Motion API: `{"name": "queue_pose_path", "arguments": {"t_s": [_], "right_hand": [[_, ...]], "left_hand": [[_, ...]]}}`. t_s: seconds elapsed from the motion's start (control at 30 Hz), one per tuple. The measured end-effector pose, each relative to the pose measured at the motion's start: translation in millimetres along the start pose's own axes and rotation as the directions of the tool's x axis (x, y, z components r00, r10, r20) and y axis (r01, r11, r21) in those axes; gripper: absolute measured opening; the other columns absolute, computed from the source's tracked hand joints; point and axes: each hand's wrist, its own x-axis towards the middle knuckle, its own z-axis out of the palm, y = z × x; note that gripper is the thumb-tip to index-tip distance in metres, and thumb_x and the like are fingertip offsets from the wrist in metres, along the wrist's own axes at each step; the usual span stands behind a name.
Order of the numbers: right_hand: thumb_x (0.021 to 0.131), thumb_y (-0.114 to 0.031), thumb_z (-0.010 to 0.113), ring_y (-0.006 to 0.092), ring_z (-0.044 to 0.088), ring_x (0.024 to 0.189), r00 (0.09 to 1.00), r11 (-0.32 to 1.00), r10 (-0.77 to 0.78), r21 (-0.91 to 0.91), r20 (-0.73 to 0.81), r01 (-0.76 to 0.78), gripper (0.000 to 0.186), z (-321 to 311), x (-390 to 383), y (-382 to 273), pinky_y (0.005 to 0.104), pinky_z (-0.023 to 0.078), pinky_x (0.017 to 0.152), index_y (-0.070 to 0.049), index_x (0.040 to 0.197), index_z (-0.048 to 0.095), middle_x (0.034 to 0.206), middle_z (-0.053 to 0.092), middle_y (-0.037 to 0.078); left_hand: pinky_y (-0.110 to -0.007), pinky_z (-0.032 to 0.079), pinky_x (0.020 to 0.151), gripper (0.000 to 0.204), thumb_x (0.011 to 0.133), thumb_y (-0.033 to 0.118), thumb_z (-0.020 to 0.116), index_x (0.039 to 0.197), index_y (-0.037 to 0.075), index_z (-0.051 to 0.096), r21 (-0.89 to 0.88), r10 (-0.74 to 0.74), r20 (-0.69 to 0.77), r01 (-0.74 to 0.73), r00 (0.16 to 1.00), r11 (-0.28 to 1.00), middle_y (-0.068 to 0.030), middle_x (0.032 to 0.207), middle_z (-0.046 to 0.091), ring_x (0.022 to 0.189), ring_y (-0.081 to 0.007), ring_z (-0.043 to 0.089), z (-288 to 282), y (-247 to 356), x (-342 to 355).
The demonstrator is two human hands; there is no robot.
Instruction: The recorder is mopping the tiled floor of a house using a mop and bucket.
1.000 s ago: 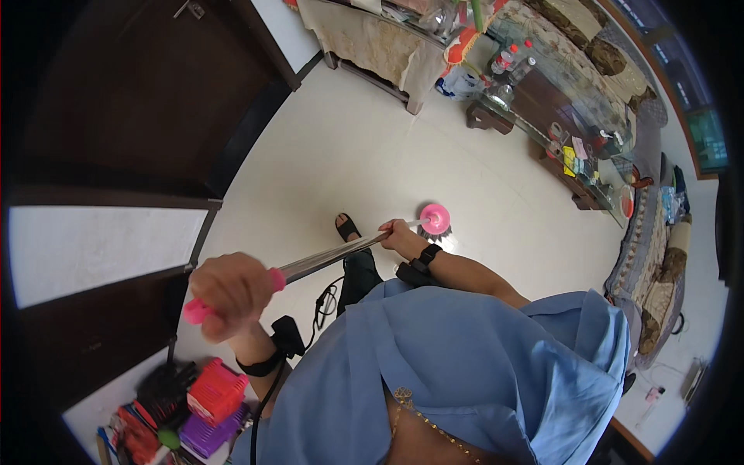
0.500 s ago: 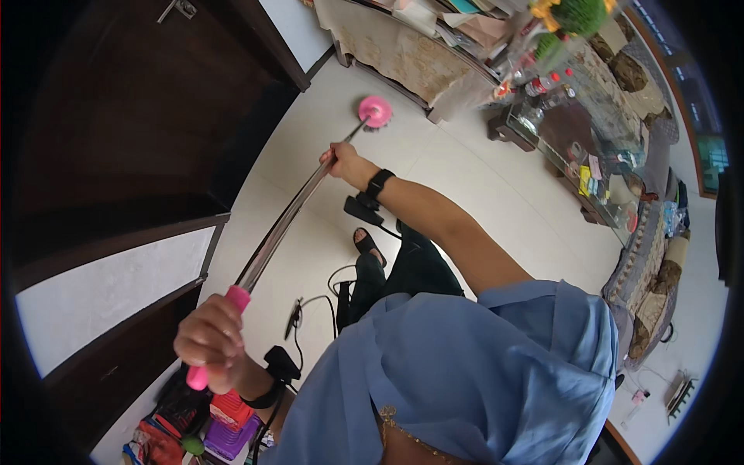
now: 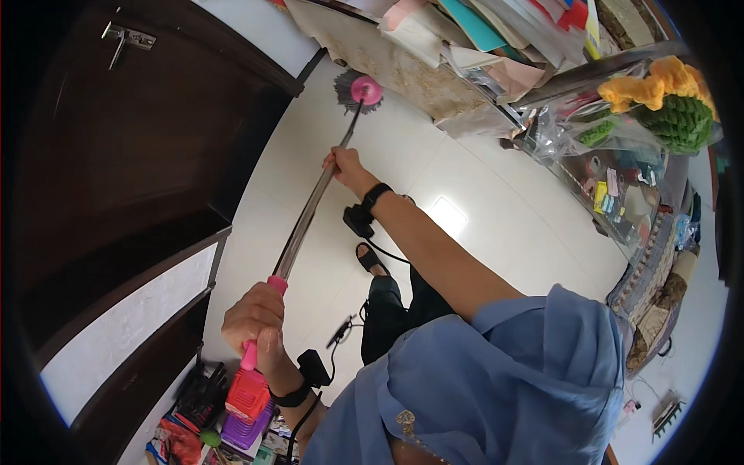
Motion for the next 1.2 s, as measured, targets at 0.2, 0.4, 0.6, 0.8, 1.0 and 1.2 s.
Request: {"name": "queue_pose_path", "arguments": {"t_s": [0.2,0.4,0.6,0.8,1.0,1.2], "right_hand": [[0.076,0.001,0.042,0.0282,0.052,0.051,0.989,0.997,-0.058,0.048,-0.135,0.065,0.013,-68,-64,-26,0.0380,0.048,0.048,0.005,0.064,0.043,0.058,0.048,0.016],[0.080,-0.002,0.044,0.0250,0.051,0.052,0.974,0.971,-0.045,0.219,-0.223,0.095,0.009,-137,-129,-14,0.0368,0.049,0.054,0.003,0.072,0.047,0.059,0.049,0.013],[0.080,0.001,0.040,0.0209,0.046,0.050,0.967,0.963,-0.067,0.239,-0.245,0.127,0.001,-174,-154,21,0.0351,0.047,0.050,0.000,0.081,0.041,0.058,0.043,0.009],[0.075,-0.001,0.041,0.0259,0.050,0.050,0.962,0.997,0.072,0.013,-0.262,-0.072,0.005,-140,-130,69,0.0358,0.045,0.046,0.004,0.073,0.043,0.061,0.047,0.015],[0.076,0.001,0.041,0.0249,0.048,0.046,0.984,0.980,0.176,-0.092,0.004,-0.175,0.007,-76,-98,84,0.0364,0.045,0.044,0.003,0.071,0.044,0.055,0.044,0.012],[0.078,0.002,0.043,0.0245,0.049,0.044,0.983,0.940,0.171,-0.310,0.062,-0.144,0.013,-56,-55,48,0.0351,0.044,0.042,0.002,0.065,0.046,0.053,0.046,0.012]], "left_hand": [[-0.026,0.029,0.039,0.032,0.077,0.012,0.050,0.050,0.011,0.034,-0.173,0.098,0.125,-0.076,0.987,0.982,0.0011,0.039,0.035,0.032,-0.0117,0.034,33,23,25],[-0.021,0.030,0.032,0.032,0.079,0.010,0.046,0.051,0.013,0.032,-0.329,0.179,0.250,-0.090,0.952,0.940,0.0035,0.038,0.035,0.029,-0.0089,0.034,51,44,15],[-0.027,0.029,0.033,0.030,0.072,0.005,0.048,0.049,0.009,0.030,-0.413,0.075,0.227,0.026,0.971,0.910,-0.0005,0.038,0.035,0.030,-0.0141,0.034,39,54,-41],[-0.026,0.026,0.036,0.033,0.074,0.004,0.047,0.050,0.011,0.027,-0.278,0.005,0.017,0.000,1.000,0.960,0.0014,0.038,0.031,0.031,-0.0118,0.030,13,82,-91],[-0.029,0.035,0.041,0.030,0.069,0.003,0.051,0.048,0.007,0.030,0.005,0.074,0.009,-0.074,0.997,0.997,-0.0020,0.041,0.038,0.033,-0.0146,0.036,38,93,-94],[-0.031,0.039,0.047,0.028,0.070,0.007,0.058,0.050,0.005,0.038,0.217,0.028,-0.094,-0.007,0.995,0.976,-0.0030,0.044,0.041,0.040,-0.0182,0.042,84,47,-84]]}}
